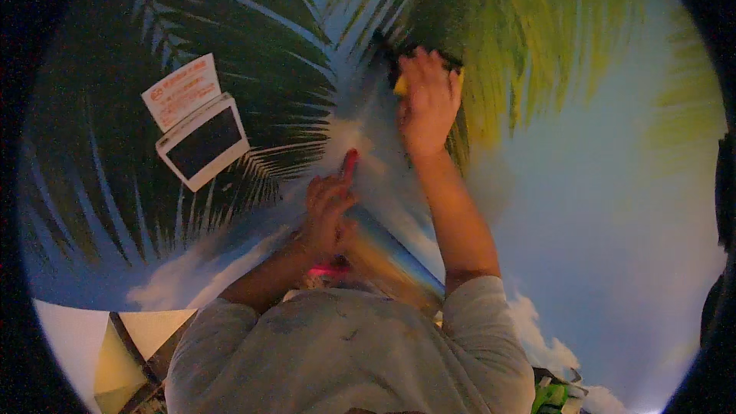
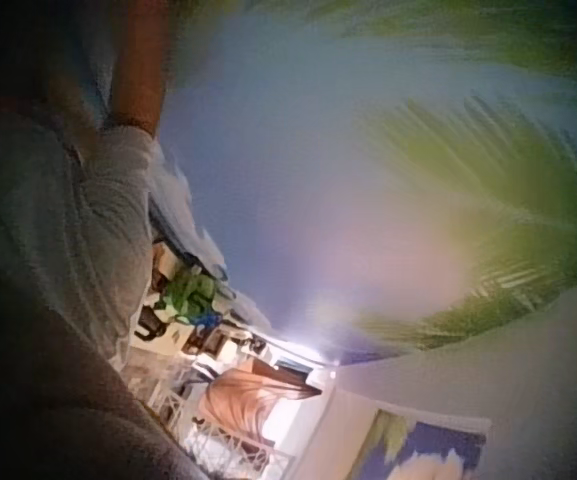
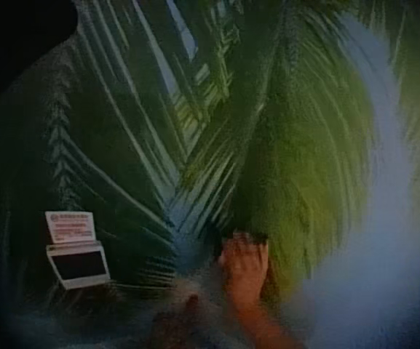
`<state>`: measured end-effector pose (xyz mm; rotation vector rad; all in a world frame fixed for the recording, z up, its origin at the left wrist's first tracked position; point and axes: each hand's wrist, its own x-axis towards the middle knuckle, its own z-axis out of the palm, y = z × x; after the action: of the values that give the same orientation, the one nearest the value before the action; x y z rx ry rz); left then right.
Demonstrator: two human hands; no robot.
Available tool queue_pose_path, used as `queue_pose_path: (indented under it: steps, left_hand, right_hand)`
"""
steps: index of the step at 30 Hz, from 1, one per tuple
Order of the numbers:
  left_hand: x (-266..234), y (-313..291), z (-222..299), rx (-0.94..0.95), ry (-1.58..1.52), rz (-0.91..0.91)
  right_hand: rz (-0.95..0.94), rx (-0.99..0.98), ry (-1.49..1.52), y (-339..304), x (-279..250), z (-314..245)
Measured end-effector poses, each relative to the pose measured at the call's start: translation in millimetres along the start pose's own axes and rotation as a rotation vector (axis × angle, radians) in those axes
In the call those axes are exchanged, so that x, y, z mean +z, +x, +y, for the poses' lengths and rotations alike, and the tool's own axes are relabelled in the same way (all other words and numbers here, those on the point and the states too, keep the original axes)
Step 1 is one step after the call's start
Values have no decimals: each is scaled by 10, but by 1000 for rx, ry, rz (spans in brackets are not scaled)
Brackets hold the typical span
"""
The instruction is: The person folds a black plastic bag on a table, then folds a black cap and places it on the table. The person then wipes the table and a wall mural with a yellow cloth.
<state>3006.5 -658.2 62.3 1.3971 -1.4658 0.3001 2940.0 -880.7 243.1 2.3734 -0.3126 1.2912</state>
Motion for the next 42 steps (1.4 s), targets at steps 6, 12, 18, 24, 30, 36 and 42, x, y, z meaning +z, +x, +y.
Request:
queue_pose_path:
  steps: [6, 12, 18, 24, 30, 36, 42]
  left_hand:
    - [-255, -88, 79, -37, 158, -14]
    - [-740, -272, 40, -81, 361, 93]
    - [-1120, -153, 327, 105, 593, 140]
    - [-1207, -184, 187, 119, 894, 147]
    - [-1158, -99, 120, 214, 996, 191]
    - [-1132, -98, 94, 236, 977, 234]
    - [-1207, -123, 229, 206, 1048, 237]
  right_hand:
    - [193, 231, 616, 86, 794, -331]
    - [168, 437, 960, -914, 1334, -1130]
    - [21, 313, 749, -1560, 1243, -1488]
    - [354, 360, 742, 319, 633, -704]
    - [343, -38, 590, -253, 782, -1440]
    - [217, -187, 525, -1063, 1042, -1517]
    - [435, 307, 671, 89, 744, -860]
